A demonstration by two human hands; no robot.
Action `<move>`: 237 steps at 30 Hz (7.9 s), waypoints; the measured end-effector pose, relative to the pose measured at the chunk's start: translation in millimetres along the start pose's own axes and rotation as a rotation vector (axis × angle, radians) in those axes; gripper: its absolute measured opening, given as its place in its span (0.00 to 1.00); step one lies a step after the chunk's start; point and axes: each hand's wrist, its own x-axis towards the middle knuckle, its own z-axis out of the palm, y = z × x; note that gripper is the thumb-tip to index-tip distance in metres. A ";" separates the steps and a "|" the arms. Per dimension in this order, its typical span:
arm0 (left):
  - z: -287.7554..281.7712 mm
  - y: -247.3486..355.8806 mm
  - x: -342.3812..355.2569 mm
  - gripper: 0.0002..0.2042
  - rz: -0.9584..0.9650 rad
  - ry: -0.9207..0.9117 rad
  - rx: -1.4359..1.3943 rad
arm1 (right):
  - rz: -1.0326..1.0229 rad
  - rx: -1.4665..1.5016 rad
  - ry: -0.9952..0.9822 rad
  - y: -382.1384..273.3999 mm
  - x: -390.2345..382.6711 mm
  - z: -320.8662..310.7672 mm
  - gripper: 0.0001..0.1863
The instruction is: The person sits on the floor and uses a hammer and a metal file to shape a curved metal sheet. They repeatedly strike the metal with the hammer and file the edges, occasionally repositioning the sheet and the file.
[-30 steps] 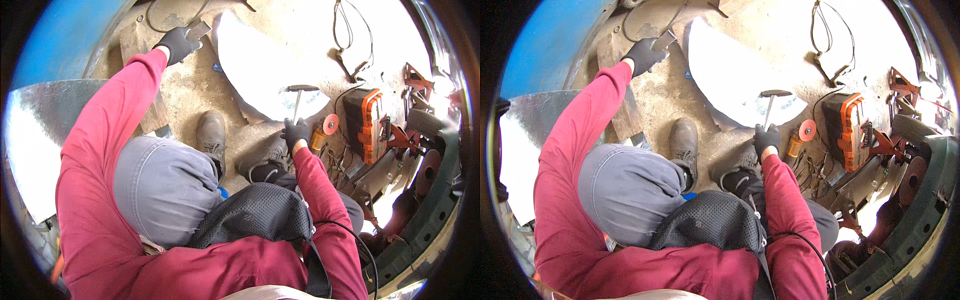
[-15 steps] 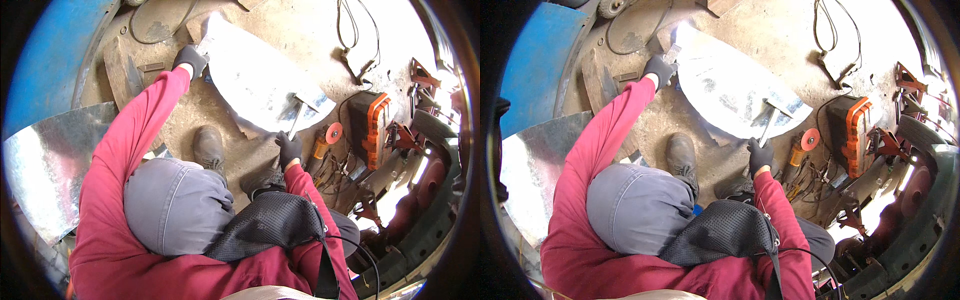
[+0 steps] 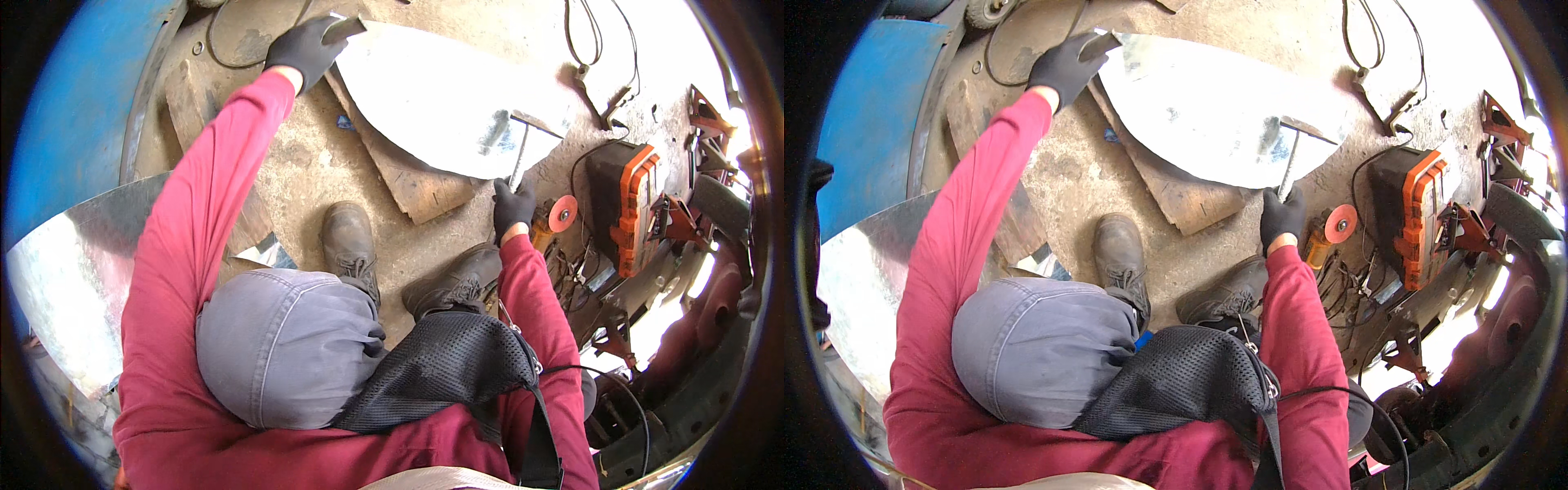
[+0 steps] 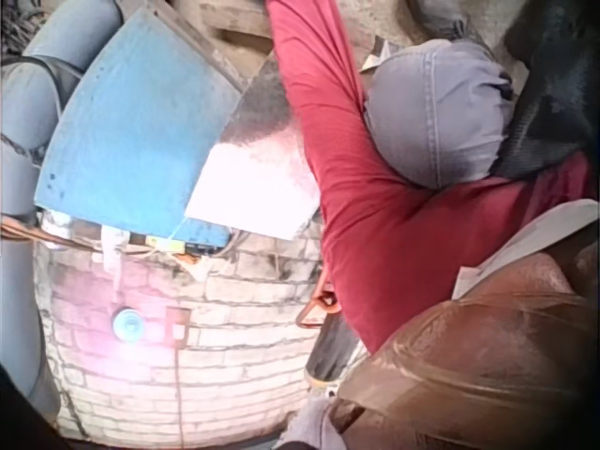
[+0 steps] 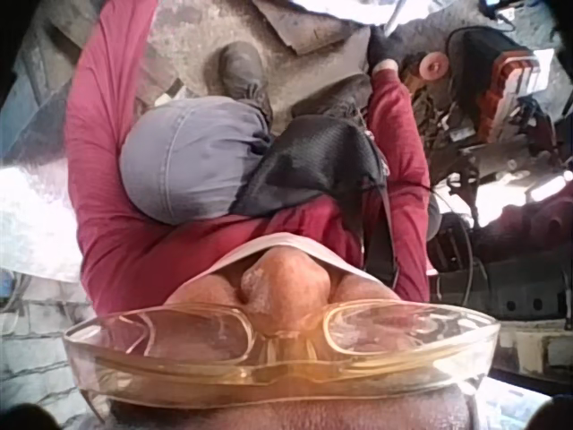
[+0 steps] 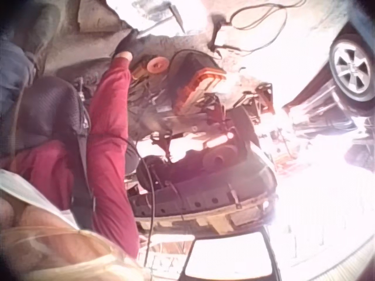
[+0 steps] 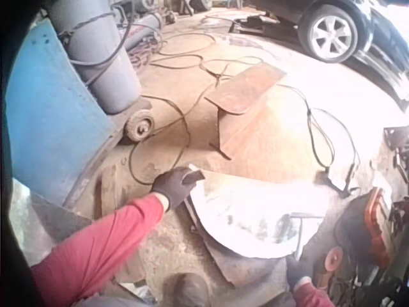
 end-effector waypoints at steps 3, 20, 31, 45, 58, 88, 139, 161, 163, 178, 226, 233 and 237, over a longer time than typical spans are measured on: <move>13.4 -9.9 37.6 0.34 -0.090 -0.057 0.075 | 0.059 0.159 -0.088 -21.2 -34.8 9.1 0.12; 50.4 -41.6 -128.8 0.37 -0.295 -0.451 -0.109 | -0.047 0.443 -0.032 -34.9 30.3 -6.5 0.08; 84.8 -11.0 -165.3 0.24 -0.283 -0.495 -0.264 | -0.002 0.179 -0.085 -15.6 4.4 24.0 0.09; 21.3 -58.9 12.7 0.28 -0.268 0.091 -0.529 | 0.351 0.502 0.172 -18.2 -137.4 83.7 0.19; 19.8 -45.1 -35.3 0.31 -0.452 -0.048 -0.366 | 0.128 0.209 0.345 -38.6 -30.7 42.0 0.20; 93.2 45.1 22.1 0.29 0.066 -0.189 -0.345 | 0.202 0.575 0.198 -45.6 -66.7 75.7 0.12; 87.4 -21.5 -186.1 0.16 -0.603 -0.017 -0.573 | -0.127 -0.376 -0.511 -6.0 -72.3 -1.8 0.22; 51.9 37.5 -137.1 0.15 -0.229 -0.019 -0.881 | -0.257 -0.386 -0.151 30.7 -142.0 -136.6 0.21; 55.4 72.6 -128.5 0.15 -0.059 -0.001 -0.886 | -0.135 -0.503 -0.187 20.3 -148.2 -147.4 0.24; 112.5 95.7 -120.2 0.12 0.080 -0.061 -0.845 | -0.207 -0.769 -0.439 40.0 -115.9 -187.8 0.29; 122.6 113.2 -77.9 0.25 0.149 -0.353 -0.108 | -0.149 -0.609 -0.405 33.4 -108.6 -187.0 0.26; 123.9 124.2 -98.2 0.20 0.061 -0.228 -0.219 | -0.537 -0.256 -0.262 -75.4 -110.0 -147.9 0.24; 123.0 145.7 -101.7 0.17 0.057 -0.246 -0.242 | -0.635 -0.121 -0.282 -116.9 -114.9 -139.7 0.22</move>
